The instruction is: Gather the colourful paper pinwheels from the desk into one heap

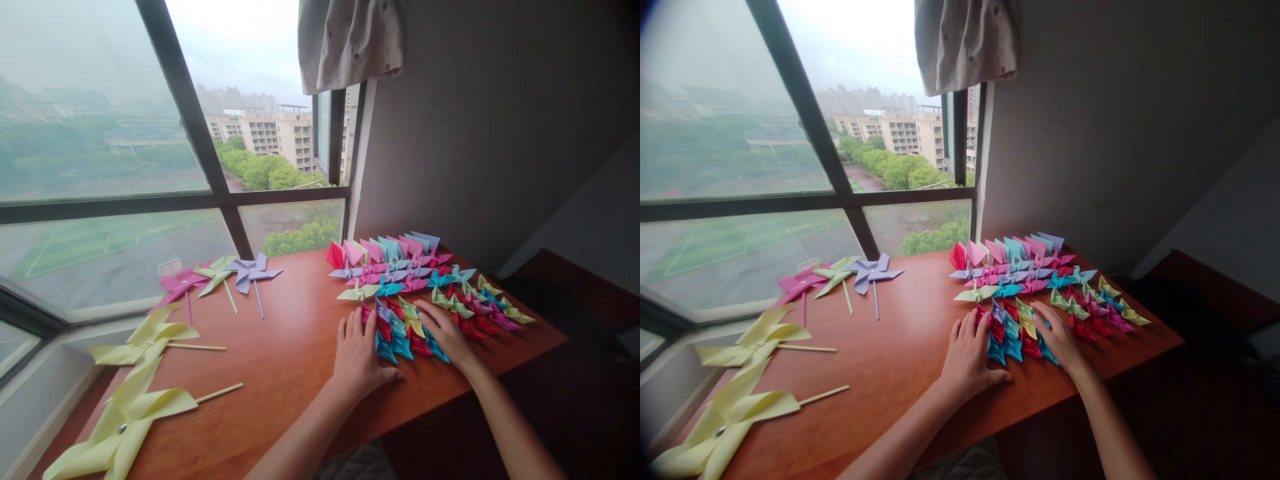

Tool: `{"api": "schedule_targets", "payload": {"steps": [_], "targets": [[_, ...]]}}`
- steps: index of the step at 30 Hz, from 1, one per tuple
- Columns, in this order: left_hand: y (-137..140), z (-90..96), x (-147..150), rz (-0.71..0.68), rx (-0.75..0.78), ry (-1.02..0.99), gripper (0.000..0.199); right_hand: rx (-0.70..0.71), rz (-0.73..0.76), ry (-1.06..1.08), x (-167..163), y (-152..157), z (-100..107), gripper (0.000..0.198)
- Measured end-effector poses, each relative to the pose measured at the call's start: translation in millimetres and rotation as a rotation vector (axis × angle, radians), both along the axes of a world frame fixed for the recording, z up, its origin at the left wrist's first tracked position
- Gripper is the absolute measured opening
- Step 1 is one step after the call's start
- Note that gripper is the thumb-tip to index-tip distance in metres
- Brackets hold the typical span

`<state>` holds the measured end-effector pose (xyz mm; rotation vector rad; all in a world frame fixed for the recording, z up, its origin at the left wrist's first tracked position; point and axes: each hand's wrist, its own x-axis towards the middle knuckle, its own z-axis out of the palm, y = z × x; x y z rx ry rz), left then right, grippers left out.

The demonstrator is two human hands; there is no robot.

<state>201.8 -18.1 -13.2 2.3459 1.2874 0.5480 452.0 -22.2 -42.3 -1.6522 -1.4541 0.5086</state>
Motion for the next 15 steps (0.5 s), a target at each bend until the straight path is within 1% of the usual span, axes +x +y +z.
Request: {"api": "schedule_targets", "payload": {"steps": [3, 6, 11, 15], "targets": [[0.9, -0.4, 9.2, -0.009, 0.004, -0.029, 0.128, -0.002, 0.024, -0.005, -10.5, 3.0, 2.7, 0.047], [-0.4, -2.1, 13.7, -0.015, 0.020, -0.073, 0.127, -0.010, 0.030, 0.055, -23.7, 0.7, 6.0, 0.047], [-5.7, -5.7, 9.7, -0.020, 0.023, -0.161, 0.123, 0.019, -0.026, 0.257, -47.8, -7.8, 5.1, 0.048], [-10.8, -4.7, 0.5, -0.047, -0.021, -0.321, 0.113, 0.068, -0.026, 0.489, -78.0, -8.5, 5.6, 0.047]]}}
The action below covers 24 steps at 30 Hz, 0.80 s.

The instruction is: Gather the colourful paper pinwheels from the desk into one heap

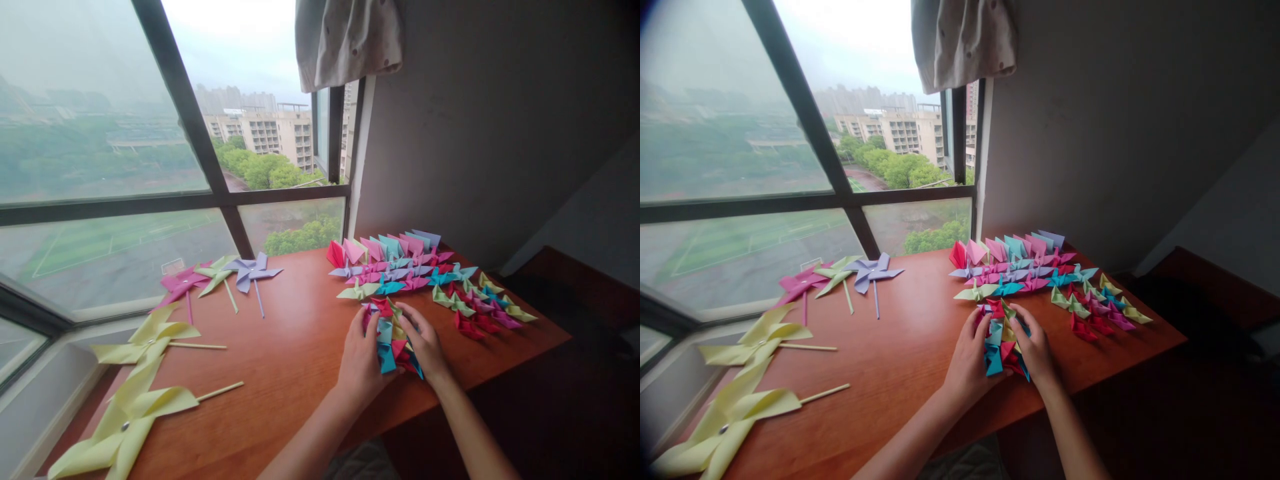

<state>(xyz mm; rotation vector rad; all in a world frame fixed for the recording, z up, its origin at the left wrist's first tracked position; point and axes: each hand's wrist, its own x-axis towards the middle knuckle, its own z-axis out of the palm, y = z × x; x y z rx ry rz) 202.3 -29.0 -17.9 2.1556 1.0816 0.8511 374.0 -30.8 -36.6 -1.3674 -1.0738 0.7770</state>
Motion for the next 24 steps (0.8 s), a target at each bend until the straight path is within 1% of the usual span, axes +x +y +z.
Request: {"api": "schedule_targets", "payload": {"steps": [4, 7, 14, 17, 19, 21, 24], "targets": [[-4.9, 2.6, -10.8, 0.016, -0.053, -0.166, 0.097, 0.021, -0.002, 0.259, -41.4, 3.5, 8.2, 0.047], [-7.3, 3.3, -21.7, 0.036, -0.032, -0.255, 0.086, 0.010, -0.002, 0.426, -73.1, 7.2, 15.0, 0.046], [-6.7, 2.2, -64.1, 0.231, 0.015, -0.321, 0.072, -0.054, 0.049, 0.643, -133.9, 23.1, 17.9, 0.046], [-2.4, 6.3, -89.8, 0.319, 0.036, -0.309, 0.070, -0.061, 0.088, 0.705, -165.3, 37.7, 21.5, 0.044], [3.7, 12.5, -111.0, 0.388, 0.061, -0.298, 0.068, -0.064, 0.135, 0.734, -192.0, 50.4, 27.8, 0.043], [12.9, 21.5, -136.5, 0.447, 0.098, -0.295, 0.065, -0.066, 0.201, 0.757, -222.4, 65.1, 36.8, 0.042], [31.4, 37.9, -182.2, 0.535, 0.143, -0.286, 0.064, -0.048, 0.305, 0.785, -267.9, 89.5, 52.7, 0.041]]}}
